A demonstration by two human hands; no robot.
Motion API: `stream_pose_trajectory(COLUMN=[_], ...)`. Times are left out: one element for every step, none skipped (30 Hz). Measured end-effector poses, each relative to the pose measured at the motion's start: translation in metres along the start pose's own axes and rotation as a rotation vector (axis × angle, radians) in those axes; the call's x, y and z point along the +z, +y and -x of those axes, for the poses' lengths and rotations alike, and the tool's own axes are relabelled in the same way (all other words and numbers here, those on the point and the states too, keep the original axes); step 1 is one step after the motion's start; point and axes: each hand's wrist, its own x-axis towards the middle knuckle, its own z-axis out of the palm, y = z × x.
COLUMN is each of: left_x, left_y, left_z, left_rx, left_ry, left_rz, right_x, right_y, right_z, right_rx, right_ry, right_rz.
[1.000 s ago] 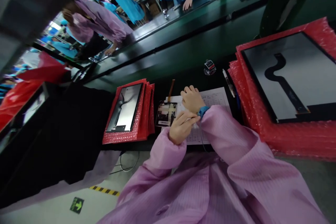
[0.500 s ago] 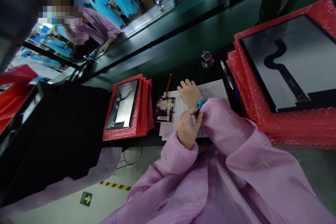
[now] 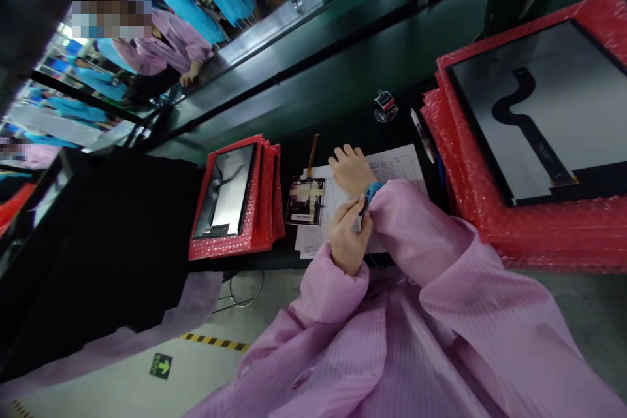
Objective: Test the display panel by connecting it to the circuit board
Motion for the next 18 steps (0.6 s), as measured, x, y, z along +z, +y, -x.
stream_pose_trajectory(left_x=[0.000, -0.001, -0.001, -0.002, -0.002, -0.003, -0.003, -0.004, -0.004, -0.003, -0.003, -0.002, 0.000, 0.001, 0.003, 0.005, 0.007, 0.009], left_y=[-0.001, -0.001, -0.002, -0.002, -0.002, -0.001, 0.000, 0.001, 0.002, 0.003, 0.004, 0.004, 0.005, 0.005, 0.004, 0.004, 0.004, 0.003], left_z=[0.000, 0.000, 0.000, 0.000, 0.000, 0.000, 0.000, -0.001, -0.001, -0.001, -0.001, -0.001, -0.001, 0.000, 0.000, 0.001, 0.002, 0.002], left_rx=[-0.003, -0.012, -0.027, -0.048, -0.076, -0.110, -0.153, -0.201, -0.249, -0.298, -0.347, -0.395, -0.439, -0.483, -0.524, -0.561, -0.598, -0.636], left_ry=[-0.013, -0.026, -0.034, -0.033, -0.025, -0.018, -0.011, -0.006, -0.003, 0.001, 0.007, 0.019, 0.033, 0.047, 0.062, 0.075, 0.086, 0.093], left_rz=[0.014, 0.032, 0.049, 0.069, 0.090, 0.113, 0.137, 0.164, 0.196, 0.230, 0.268, 0.307, 0.346, 0.384, 0.420, 0.458, 0.496, 0.533], right_x=[0.000, 0.000, 0.000, 0.000, 0.000, 0.000, 0.001, 0.001, 0.001, 0.001, 0.002, 0.002, 0.002, 0.002, 0.001, 0.001, 0.000, 0.000], right_y=[0.000, 0.000, 0.000, 0.000, 0.000, 0.000, -0.001, -0.001, -0.001, 0.000, 0.000, 0.000, 0.000, 0.000, -0.001, -0.001, -0.001, -0.001], right_z=[0.000, 0.000, 0.000, 0.000, 0.000, 0.000, 0.000, 0.000, 0.000, 0.000, 0.000, -0.001, -0.001, -0.001, -0.001, -0.001, -0.001, -0.001], right_rx=[0.000, -0.001, -0.001, -0.001, -0.001, 0.000, 0.002, 0.003, 0.005, 0.005, 0.006, 0.006, 0.006, 0.005, 0.004, 0.005, 0.007, 0.009], right_ry=[0.001, 0.003, 0.004, 0.006, 0.007, 0.007, 0.007, 0.006, 0.005, 0.002, -0.001, -0.004, -0.007, -0.009, -0.011, -0.013, -0.017, -0.022], right_rz=[0.002, 0.004, 0.005, 0.007, 0.008, 0.010, 0.011, 0.012, 0.013, 0.014, 0.015, 0.016, 0.017, 0.018, 0.018, 0.019, 0.019, 0.019])
